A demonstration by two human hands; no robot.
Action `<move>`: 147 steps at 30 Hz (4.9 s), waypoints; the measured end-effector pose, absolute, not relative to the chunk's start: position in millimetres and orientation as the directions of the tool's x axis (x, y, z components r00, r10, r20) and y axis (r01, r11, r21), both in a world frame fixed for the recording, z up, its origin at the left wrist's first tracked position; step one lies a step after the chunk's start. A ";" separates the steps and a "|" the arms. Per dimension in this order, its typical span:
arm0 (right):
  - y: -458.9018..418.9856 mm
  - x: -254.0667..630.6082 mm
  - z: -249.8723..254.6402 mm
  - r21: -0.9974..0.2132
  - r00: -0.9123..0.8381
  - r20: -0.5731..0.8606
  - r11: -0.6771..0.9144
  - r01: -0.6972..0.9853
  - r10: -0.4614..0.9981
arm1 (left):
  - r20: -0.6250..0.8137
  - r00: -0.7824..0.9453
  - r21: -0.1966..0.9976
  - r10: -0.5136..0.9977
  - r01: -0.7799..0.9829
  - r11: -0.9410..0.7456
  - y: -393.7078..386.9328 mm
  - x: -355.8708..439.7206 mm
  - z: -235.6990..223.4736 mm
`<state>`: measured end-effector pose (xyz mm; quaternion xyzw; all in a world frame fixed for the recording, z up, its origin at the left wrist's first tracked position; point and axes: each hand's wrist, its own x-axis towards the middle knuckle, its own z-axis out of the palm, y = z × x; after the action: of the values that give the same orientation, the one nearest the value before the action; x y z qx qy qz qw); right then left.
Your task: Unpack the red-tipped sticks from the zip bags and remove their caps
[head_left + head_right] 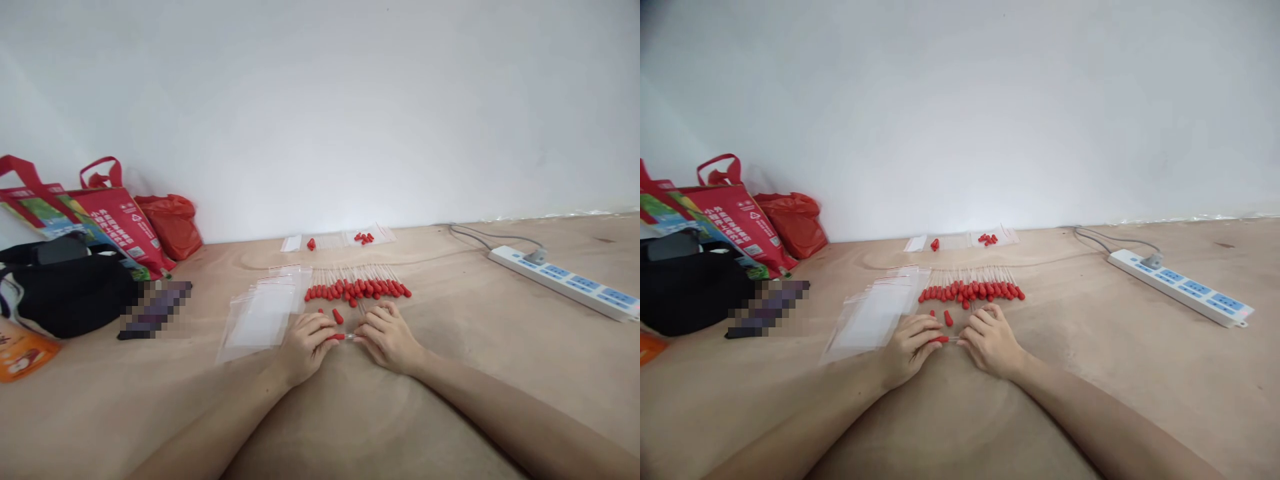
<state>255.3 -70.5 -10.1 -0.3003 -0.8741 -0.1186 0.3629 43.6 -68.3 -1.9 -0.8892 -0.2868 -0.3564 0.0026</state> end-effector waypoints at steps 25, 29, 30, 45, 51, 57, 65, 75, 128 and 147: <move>-75.7 258.6 -9.4 0.076 -0.594 0.704 0.790 0.609 0.390 | 0.624 0.611 0.179 0.488 0.496 -0.850 -76.0 38.3 -7.1; -76.2 256.4 -8.9 0.069 -0.597 0.699 0.794 0.604 0.394 | 0.615 0.612 0.189 0.497 0.497 -0.847 -76.9 40.4 -7.8; -76.3 255.7 -9.0 0.067 -0.598 0.698 0.796 0.602 0.394 | 0.616 0.610 0.196 0.498 0.494 -0.847 -77.0 40.9 -8.1; -67.5 295.4 -20.0 -0.141 -0.377 0.716 0.651 0.746 0.587 | 0.686 0.387 0.256 0.616 0.665 -0.702 -70.2 3.7 -3.6; -60.6 291.5 -28.3 -0.258 -0.307 0.672 0.602 0.756 0.674 | 0.643 0.324 0.259 0.694 0.761 -0.595 -64.1 11.7 -8.1; -54.6 288.9 -27.0 -0.231 -0.285 0.676 0.562 0.794 0.680 | 0.530 0.289 0.348 0.797 0.784 -0.515 -48.9 20.6 -6.7; -51.2 275.5 -21.6 -0.210 -0.296 0.620 0.517 0.830 0.727 | 0.484 0.262 0.469 0.835 0.728 -0.500 -50.3 32.5 -5.0; -60.7 273.7 -16.7 -0.267 -0.326 0.547 0.530 0.805 0.771 | 0.462 0.221 0.585 0.859 0.652 -0.483 -52.1 31.4 -5.7; -67.1 268.0 -13.2 -0.077 -0.480 0.719 0.743 0.664 0.503 | 0.578 0.598 0.175 0.556 0.574 -0.800 -64.5 38.4 5.1; -74.3 257.7 -7.7 0.001 -0.545 0.722 0.786 0.618 0.427 | 0.564 0.625 0.146 0.540 0.568 -0.810 -72.3 46.9 0.7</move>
<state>257.7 -74.3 -7.7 -0.3004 -0.8693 -0.1289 0.3708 46.9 -72.3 0.7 -0.9011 -0.3072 -0.3052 0.0229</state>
